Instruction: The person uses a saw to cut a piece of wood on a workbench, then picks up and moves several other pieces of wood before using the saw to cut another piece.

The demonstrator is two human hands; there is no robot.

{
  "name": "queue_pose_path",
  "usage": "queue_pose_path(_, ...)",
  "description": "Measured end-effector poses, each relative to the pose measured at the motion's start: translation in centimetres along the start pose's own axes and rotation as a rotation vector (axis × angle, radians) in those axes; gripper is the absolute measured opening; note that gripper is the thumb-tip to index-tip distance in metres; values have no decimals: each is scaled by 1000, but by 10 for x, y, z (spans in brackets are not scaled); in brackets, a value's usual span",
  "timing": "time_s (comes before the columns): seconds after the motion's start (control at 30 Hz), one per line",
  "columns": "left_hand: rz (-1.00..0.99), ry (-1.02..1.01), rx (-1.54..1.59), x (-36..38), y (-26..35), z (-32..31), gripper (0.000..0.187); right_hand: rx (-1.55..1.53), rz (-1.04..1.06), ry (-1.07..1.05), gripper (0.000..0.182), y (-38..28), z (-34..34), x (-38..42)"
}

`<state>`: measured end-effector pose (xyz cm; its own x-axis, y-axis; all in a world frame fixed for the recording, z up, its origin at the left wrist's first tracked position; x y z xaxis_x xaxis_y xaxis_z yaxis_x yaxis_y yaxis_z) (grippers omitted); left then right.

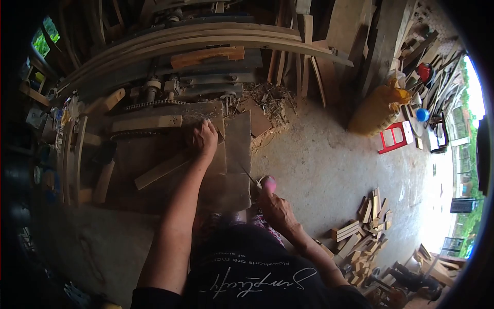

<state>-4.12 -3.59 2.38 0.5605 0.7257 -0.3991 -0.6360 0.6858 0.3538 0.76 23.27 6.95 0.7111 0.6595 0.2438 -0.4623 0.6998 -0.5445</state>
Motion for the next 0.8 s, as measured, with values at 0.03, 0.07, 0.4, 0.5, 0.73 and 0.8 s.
queue_pose_path(0.03,12,-66,-15,-3,-2,-4,21,-42,14,-10,15,-4,2,0)
queue_pose_path(0.07,25,-136,-30,-4,-5,-10,22,-84,27,-24,15,-8,3,1)
queue_pose_path(0.4,151,-138,188,-9,-11,-18,26,-27,-2,39,15,-12,-11,-7)
queue_pose_path(0.5,-33,-274,293,-5,-4,-5,27,-96,-12,124,15,15,-35,-1)
queue_pose_path(0.73,-412,-80,323,29,-13,8,34,-113,-32,165,13,14,-32,4)
queue_pose_path(0.8,-423,-279,340,22,-10,14,31,-95,-27,185,14,14,-31,6)
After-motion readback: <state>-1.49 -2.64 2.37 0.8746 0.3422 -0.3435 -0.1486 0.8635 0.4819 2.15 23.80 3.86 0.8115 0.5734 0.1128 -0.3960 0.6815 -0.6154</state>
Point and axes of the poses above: each hand's wrist, its own x-axis away from the middle knuckle, its own z-axis out of the back of the hand, y = z × x, the point moved 6 cm from there along -x, towards the middle knuckle, and after that the axes turned 1 degree about -x, right-handed, at the moved point
